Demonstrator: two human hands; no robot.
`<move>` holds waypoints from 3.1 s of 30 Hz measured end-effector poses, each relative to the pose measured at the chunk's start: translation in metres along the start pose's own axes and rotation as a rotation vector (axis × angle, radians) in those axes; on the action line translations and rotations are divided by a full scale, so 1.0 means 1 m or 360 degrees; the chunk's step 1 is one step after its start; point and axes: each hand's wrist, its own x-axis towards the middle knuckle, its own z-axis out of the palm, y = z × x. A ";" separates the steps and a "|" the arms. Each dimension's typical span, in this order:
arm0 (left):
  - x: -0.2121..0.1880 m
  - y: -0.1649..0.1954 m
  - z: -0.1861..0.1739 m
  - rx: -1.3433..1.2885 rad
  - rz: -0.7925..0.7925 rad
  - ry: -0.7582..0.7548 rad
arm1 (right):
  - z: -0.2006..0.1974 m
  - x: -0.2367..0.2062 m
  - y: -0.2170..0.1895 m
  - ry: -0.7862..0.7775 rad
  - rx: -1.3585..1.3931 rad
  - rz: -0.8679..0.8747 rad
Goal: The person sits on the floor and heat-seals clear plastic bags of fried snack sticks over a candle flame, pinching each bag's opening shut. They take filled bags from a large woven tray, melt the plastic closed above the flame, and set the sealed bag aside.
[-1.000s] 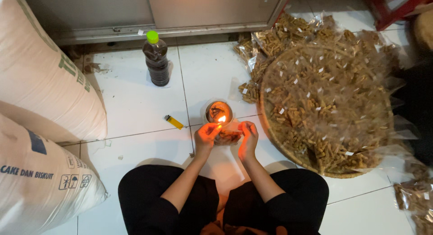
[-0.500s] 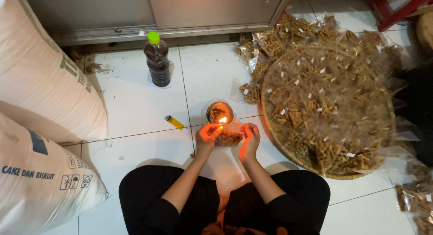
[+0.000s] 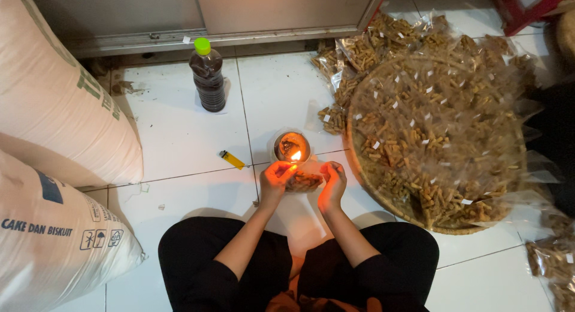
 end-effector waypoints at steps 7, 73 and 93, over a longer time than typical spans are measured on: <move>0.000 -0.002 0.000 -0.0028 -0.0044 0.0006 | -0.001 0.001 0.000 0.0049 0.0052 0.0065; -0.032 -0.017 0.010 0.0481 -0.0228 -0.0894 | -0.057 0.176 -0.221 -0.0216 -0.1372 -0.1184; -0.040 0.000 0.011 0.0784 0.0169 -0.0931 | -0.084 0.040 -0.226 -0.0235 -0.2238 -0.1620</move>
